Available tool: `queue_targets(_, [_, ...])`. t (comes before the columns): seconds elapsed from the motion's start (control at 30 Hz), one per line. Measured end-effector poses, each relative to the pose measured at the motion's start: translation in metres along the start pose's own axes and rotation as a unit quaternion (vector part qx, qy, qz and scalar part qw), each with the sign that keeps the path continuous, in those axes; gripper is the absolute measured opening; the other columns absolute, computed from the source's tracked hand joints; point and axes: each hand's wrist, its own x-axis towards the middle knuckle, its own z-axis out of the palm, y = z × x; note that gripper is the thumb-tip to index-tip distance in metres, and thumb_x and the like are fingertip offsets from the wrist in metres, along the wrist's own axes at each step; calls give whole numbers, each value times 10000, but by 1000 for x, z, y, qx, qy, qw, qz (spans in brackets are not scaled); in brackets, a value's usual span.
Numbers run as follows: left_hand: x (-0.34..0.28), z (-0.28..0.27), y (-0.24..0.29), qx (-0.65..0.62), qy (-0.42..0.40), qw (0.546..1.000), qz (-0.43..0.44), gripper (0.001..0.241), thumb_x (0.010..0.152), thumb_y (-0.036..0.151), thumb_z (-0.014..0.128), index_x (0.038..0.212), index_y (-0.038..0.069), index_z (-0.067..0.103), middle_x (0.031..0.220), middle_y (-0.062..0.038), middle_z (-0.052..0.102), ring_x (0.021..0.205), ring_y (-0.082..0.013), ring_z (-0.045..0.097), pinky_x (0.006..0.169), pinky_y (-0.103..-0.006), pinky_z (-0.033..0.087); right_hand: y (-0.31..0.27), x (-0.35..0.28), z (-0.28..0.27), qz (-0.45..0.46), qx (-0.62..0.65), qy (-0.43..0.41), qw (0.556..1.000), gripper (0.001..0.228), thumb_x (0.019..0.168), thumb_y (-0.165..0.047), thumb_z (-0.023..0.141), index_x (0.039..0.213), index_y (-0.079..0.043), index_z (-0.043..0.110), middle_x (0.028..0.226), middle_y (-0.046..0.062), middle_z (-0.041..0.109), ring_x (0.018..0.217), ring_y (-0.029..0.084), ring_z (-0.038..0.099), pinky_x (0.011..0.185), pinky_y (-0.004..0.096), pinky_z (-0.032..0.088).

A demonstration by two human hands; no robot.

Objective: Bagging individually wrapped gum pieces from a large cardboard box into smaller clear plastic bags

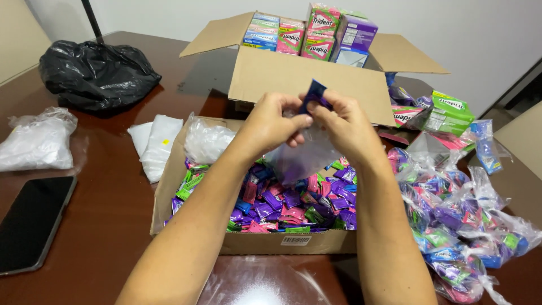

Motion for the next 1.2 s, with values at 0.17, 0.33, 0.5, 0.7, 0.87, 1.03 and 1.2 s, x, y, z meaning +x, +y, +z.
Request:
queue_targets(0.17, [5,-3,-1,27,74,997,15,163,820,47,698,944,-8,788,671,-154,722,439,-164,703,374,-240,587,8,10,15,-27,66,47,996,105,995,-145,658,997,-99,753,762,8,656,723,75,591,638,182,456])
queue_targets(0.33, [-1,-7,-1,165,43,985,4,215,811,66,728,1005,-16,775,608,-122,698,434,-152,689,383,-269,595,7,9,-13,-49,90,115,988,202,1062,-260,601,1080,-93,712,848,-10,626,806,59,550,688,160,453])
queue_targets(0.5, [-13,-7,16,94,25,995,3,384,811,-30,611,1175,-15,733,736,-178,736,461,-157,708,401,-268,604,-8,-10,-25,107,-20,-40,993,148,1006,-144,630,957,-25,703,653,7,535,471,56,408,325,206,362])
queue_targets(0.7, [-17,-9,19,89,9,996,-12,561,792,-53,519,1340,-24,638,553,-143,666,441,-180,693,441,-254,602,-26,-11,-26,113,-150,-154,970,189,980,-68,602,892,10,750,652,68,602,555,139,457,460,282,379])
queue_targets(0.87, [-23,-10,27,107,-8,994,-21,602,785,-50,508,1377,-16,612,538,-146,674,443,-170,695,465,-255,578,-53,-18,-30,125,-267,-198,935,191,973,-157,616,858,-75,744,595,62,631,588,195,507,588,335,427])
queue_targets(1.03, [-21,-7,25,103,-27,994,-30,610,792,-53,499,1393,-23,603,554,-161,689,459,-177,708,491,-255,599,-21,-7,-37,111,-283,-214,928,303,964,-175,609,1246,-117,702,613,83,683,618,243,592,627,372,473])
queue_targets(1.2, [-14,-10,18,121,-10,992,-27,610,782,-37,505,1380,17,612,588,-177,712,472,-176,733,483,-279,629,-33,-10,-34,81,-253,-90,960,312,993,-252,615,1298,-191,625,678,35,691,463,176,640,533,271,469])
